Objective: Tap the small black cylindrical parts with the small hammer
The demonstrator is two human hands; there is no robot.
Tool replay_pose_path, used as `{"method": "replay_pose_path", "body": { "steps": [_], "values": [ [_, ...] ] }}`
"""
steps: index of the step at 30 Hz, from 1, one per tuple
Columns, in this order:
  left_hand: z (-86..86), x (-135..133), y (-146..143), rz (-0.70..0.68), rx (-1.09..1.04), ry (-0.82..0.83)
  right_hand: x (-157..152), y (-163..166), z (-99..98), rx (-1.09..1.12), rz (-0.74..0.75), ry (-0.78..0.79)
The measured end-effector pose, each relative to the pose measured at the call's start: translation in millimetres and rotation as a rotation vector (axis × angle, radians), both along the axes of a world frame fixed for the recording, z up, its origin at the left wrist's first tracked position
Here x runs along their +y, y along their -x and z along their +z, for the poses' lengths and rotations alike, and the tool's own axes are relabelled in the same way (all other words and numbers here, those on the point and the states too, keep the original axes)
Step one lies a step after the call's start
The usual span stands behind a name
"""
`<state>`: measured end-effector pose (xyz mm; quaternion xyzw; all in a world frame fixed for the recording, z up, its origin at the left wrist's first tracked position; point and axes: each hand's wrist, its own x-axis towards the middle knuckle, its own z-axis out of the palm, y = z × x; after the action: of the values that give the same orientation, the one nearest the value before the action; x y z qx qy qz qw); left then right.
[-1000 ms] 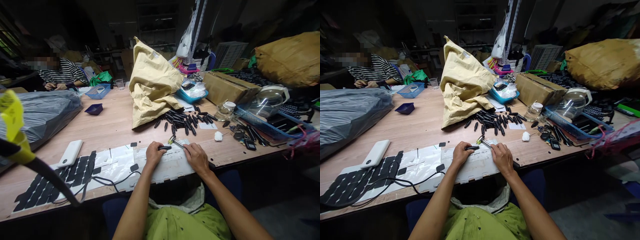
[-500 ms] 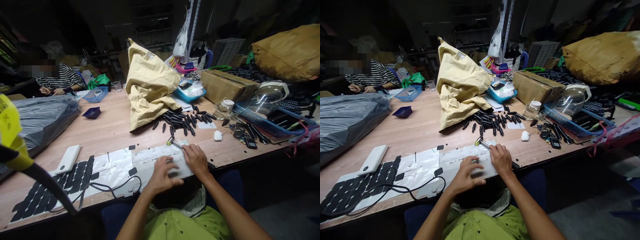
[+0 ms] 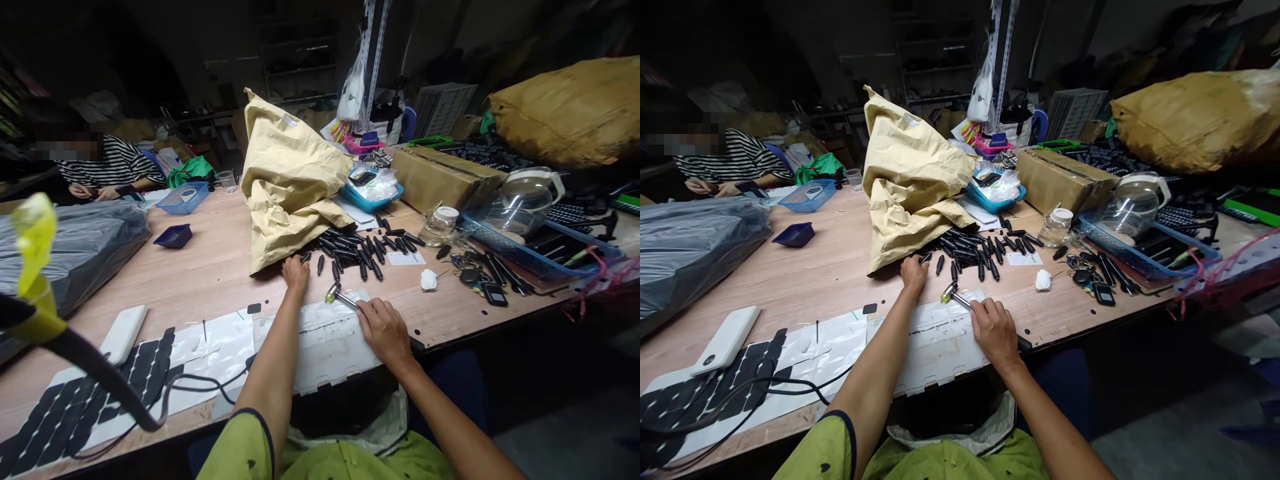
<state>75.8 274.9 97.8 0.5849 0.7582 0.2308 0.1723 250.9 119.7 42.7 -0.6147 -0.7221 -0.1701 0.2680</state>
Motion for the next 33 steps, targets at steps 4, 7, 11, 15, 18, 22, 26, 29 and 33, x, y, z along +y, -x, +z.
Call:
{"method": "replay_pose_path", "body": {
  "steps": [4,7,11,15,18,22,26,29,33],
  "values": [
    [0.7,-25,9,-0.015,-0.004,-0.024,0,0,-0.3,0.007,-0.004,0.015],
    [-4.4,-61,20,-0.084,-0.076,-0.08,0,0,-1.2,0.017,-0.009,0.049],
    [-20.7,-105,30,-0.229,-0.125,-0.078,2,-1,-2.8,0.025,-0.018,0.053],
    [-34.1,-119,30,-0.299,-0.095,-0.116,7,-4,-4.7,0.076,-0.003,0.06],
    [-36.0,-117,27,-0.3,-0.082,-0.149,7,-8,-4.6,0.207,0.037,0.074],
    [-33.9,-115,23,-0.3,-0.089,-0.146,-1,-9,0.9,0.451,0.119,0.074],
    [-34.0,-115,21,-0.292,-0.099,-0.142,-15,-4,10.1,0.635,0.221,0.115],
    [-35.2,-114,20,-0.287,-0.1,-0.135,-21,1,13.3,0.708,0.269,0.168],
    [-35.3,-113,20,-0.292,-0.11,-0.115,-21,6,15.6,0.776,0.278,0.266]
  ]
}}
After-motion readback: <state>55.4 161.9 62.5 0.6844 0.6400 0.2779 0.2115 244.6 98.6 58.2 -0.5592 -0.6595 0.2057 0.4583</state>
